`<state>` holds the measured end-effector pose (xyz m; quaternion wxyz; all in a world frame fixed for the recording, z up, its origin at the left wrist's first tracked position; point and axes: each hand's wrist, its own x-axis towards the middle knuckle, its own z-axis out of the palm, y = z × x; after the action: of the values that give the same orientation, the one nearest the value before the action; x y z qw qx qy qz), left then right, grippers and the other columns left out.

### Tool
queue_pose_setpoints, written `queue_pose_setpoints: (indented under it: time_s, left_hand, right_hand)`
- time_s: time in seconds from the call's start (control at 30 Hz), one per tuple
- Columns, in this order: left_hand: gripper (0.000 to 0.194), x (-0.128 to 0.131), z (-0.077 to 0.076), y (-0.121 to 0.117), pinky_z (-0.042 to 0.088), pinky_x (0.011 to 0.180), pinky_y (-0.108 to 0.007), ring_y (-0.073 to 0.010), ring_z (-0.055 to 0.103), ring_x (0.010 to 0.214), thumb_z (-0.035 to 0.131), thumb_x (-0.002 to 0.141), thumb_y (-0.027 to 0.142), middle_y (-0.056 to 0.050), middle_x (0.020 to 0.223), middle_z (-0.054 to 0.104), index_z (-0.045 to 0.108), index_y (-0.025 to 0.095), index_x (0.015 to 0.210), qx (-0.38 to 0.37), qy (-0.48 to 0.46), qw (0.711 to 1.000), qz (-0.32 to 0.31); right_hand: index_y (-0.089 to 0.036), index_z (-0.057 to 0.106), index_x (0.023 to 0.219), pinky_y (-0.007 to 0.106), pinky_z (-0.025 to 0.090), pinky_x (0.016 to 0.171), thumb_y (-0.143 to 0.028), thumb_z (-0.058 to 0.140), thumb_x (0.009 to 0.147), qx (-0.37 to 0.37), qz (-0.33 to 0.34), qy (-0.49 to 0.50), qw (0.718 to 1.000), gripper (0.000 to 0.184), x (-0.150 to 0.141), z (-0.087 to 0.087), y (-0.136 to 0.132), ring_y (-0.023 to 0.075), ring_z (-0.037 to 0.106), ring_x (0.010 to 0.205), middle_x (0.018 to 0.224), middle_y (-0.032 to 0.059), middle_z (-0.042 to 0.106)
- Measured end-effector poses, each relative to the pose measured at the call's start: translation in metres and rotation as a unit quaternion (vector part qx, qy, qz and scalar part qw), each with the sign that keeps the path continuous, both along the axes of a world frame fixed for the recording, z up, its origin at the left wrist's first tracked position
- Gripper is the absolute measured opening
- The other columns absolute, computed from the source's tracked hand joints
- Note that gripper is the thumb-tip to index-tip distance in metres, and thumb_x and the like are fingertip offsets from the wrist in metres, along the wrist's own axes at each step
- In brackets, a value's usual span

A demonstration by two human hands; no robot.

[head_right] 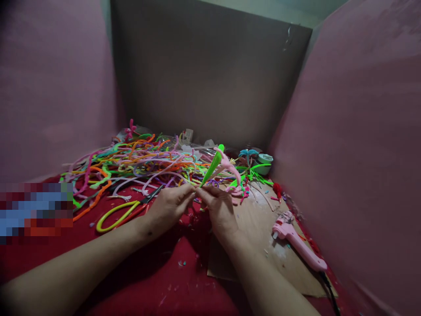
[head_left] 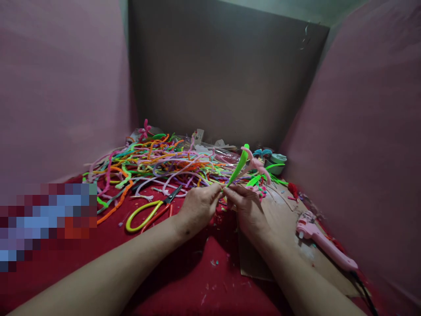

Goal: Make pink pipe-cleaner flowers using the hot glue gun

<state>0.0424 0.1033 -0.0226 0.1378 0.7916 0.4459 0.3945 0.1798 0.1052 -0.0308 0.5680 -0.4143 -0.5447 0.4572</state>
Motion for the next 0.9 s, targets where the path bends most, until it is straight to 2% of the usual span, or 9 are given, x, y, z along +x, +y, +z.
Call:
queue_pose_setpoints:
  time_s: [0.1,0.2,0.4,0.5,0.57,0.67,0.77,0.83,0.9]
  left_hand:
    - [0.020,0.002,0.007,0.000,0.036,0.046,-0.020,-0.0084,0.048,0.042,0.044,0.082,0.023,0.003,0.051,0.052,0.053,0.018,0.064,-0.132,-0.129,0.982,-0.047]
    - [0.018,0.002,0.012,0.002,0.035,0.039,-0.019,-0.0069,0.046,0.036,0.049,0.080,0.027,0.004,0.050,0.052,0.054,0.015,0.068,-0.270,-0.247,0.923,-0.116]
    - [0.019,-0.004,0.013,0.005,0.029,0.035,-0.015,-0.0019,0.040,0.031,0.056,0.078,0.031,0.006,0.048,0.050,0.056,0.013,0.070,-0.348,-0.328,0.857,-0.192]
    - [0.021,-0.003,0.014,0.005,0.031,0.037,-0.016,-0.0029,0.041,0.032,0.053,0.080,0.032,0.005,0.049,0.051,0.056,0.013,0.071,-0.344,-0.300,0.867,-0.198]
    - [0.023,-0.002,0.013,0.004,0.035,0.040,-0.018,-0.0055,0.045,0.036,0.048,0.082,0.033,0.004,0.051,0.051,0.055,0.014,0.069,-0.312,-0.259,0.897,-0.177]
    - [0.019,0.000,0.009,0.003,0.039,0.051,-0.021,-0.0089,0.050,0.049,0.049,0.081,0.029,0.002,0.056,0.054,0.055,0.016,0.068,-0.164,-0.160,0.968,-0.100]
    - [0.014,0.002,0.004,0.002,0.038,0.056,-0.022,-0.0088,0.048,0.053,0.053,0.078,0.024,0.003,0.056,0.053,0.055,0.017,0.065,-0.051,-0.094,0.993,-0.045]
    - [0.018,0.003,0.003,0.002,0.038,0.053,-0.022,-0.0086,0.048,0.048,0.050,0.079,0.025,0.003,0.052,0.053,0.054,0.017,0.063,-0.119,-0.133,0.981,-0.069]
    - [0.020,0.002,0.004,0.004,0.040,0.048,-0.022,-0.0092,0.050,0.043,0.050,0.079,0.030,0.002,0.051,0.054,0.054,0.016,0.066,-0.236,-0.207,0.942,-0.122]
  right_hand:
    - [-0.021,0.068,0.069,0.026,0.032,0.054,-0.033,0.061,0.073,0.021,0.036,0.022,0.999,0.014,0.001,-0.002,0.000,0.0124,0.041,0.053,0.053,-0.0031,0.052]
    - [-0.022,0.067,0.066,0.027,0.033,0.055,-0.030,0.060,0.074,0.027,0.057,0.043,0.997,0.014,0.002,-0.002,0.001,0.0126,0.042,0.054,0.054,-0.0023,0.053]
    - [-0.023,0.068,0.070,0.027,0.037,0.055,-0.025,0.064,0.067,-0.026,0.159,0.151,0.975,0.006,-0.004,0.005,0.001,0.0118,0.046,0.053,0.062,-0.0020,0.058]
    - [-0.019,0.063,0.058,0.027,0.036,0.052,-0.028,0.063,0.066,-0.015,0.142,0.141,0.980,0.011,-0.006,0.009,-0.002,0.0115,0.044,0.050,0.055,-0.0019,0.054]
    - [-0.018,0.062,0.055,0.026,0.035,0.052,-0.027,0.063,0.066,-0.003,0.105,0.132,0.986,0.014,-0.005,0.009,-0.002,0.0111,0.043,0.051,0.053,-0.0021,0.053]
    - [-0.018,0.065,0.061,0.025,0.035,0.053,-0.026,0.065,0.067,-0.001,0.065,0.136,0.989,0.010,-0.002,0.002,0.001,0.0103,0.042,0.051,0.052,-0.0032,0.050]
    - [-0.017,0.068,0.069,0.025,0.036,0.053,-0.028,0.067,0.065,-0.004,0.041,0.143,0.989,0.011,-0.001,-0.007,0.007,0.0104,0.043,0.052,0.051,-0.0032,0.052]
    - [-0.016,0.069,0.072,0.025,0.037,0.052,-0.030,0.069,0.064,-0.009,0.042,0.149,0.988,0.016,0.000,-0.010,0.009,0.0106,0.045,0.051,0.052,-0.0024,0.054]
    - [-0.016,0.069,0.076,0.025,0.038,0.050,-0.031,0.070,0.064,-0.017,0.059,0.158,0.985,0.020,0.000,-0.010,0.009,0.0109,0.046,0.050,0.053,-0.0013,0.056]
